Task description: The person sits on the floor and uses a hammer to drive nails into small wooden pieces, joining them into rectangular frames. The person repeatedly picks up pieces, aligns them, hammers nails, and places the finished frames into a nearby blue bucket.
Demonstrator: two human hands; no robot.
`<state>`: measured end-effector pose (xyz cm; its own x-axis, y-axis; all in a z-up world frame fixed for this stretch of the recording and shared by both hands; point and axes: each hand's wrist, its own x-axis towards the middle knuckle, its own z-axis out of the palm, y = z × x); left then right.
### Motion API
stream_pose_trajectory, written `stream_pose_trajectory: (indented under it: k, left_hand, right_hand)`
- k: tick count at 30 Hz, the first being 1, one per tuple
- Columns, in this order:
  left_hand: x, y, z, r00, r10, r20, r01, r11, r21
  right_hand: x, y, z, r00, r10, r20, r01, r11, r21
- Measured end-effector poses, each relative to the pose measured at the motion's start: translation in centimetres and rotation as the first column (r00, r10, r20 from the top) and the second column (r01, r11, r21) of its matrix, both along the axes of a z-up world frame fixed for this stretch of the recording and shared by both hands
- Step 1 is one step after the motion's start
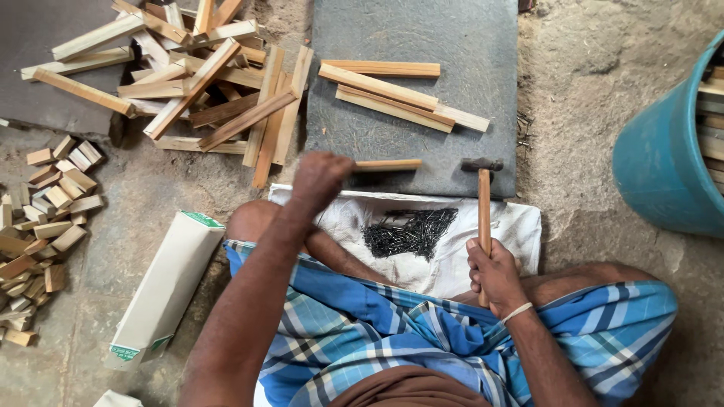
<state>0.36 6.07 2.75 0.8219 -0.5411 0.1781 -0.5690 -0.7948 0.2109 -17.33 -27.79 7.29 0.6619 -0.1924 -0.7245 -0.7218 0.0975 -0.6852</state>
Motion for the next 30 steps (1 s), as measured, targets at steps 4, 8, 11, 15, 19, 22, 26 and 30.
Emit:
stream_pose_trajectory:
  k: [4,8,11,15,19,22,26,30]
  left_hand:
    - [-1.9,-2.1,-1.8,0.991,0.055,0.12,-0.073,0.986,0.149]
    - [-7.0,-7.4,-2.2,0.964,0.237,0.119,-0.252,0.959,0.129]
    - [-9.1,-11.1,-1.3,0.991,-0.044,-0.13,0.036,0.998,-0.06]
    - [-12.0,-13.8,-1.5,0.937,-0.262,-0.23,0.213,0.953,-0.217]
    - [-11.8,-13.5,-1.7,0.919,-0.271,-0.286,0.217,0.954,-0.208]
    - [-13.1,-12.7,-1.2,0.923,-0.266,-0.279,0.21,0.954,-0.213]
    - [-11.9,-13.1,0.3,0.924,-0.212,-0.318,0.134,0.959,-0.248]
    - [-9.2,-12.1,1.9,0.948,0.025,-0.316,-0.145,0.921,-0.362]
  right_hand:
    - [-0.3,-0.4,-0.8,0.999,0.042,-0.022,-0.041,0.998,0.04]
    - [-1.3,-0.4,-1.8,0.991,0.131,-0.04,-0.129,0.991,0.048]
    - [-0.2,0.7,-2.2,0.974,0.162,-0.16,-0.14,0.98,0.141]
    - [0.5,1.8,-2.5,0.972,0.236,0.002,-0.23,0.944,0.236]
    - [0.6,1.4,-1.4,0.965,0.261,0.013,-0.259,0.948,0.183]
    - [0.2,1.4,-0.9,0.955,0.297,-0.006,-0.291,0.941,0.171]
    - [0.7,1.8,-1.4,0.947,0.32,-0.007,-0.315,0.936,0.154]
    - [0.7,1.5,-2.8,0.95,0.309,0.046,-0.312,0.943,0.114]
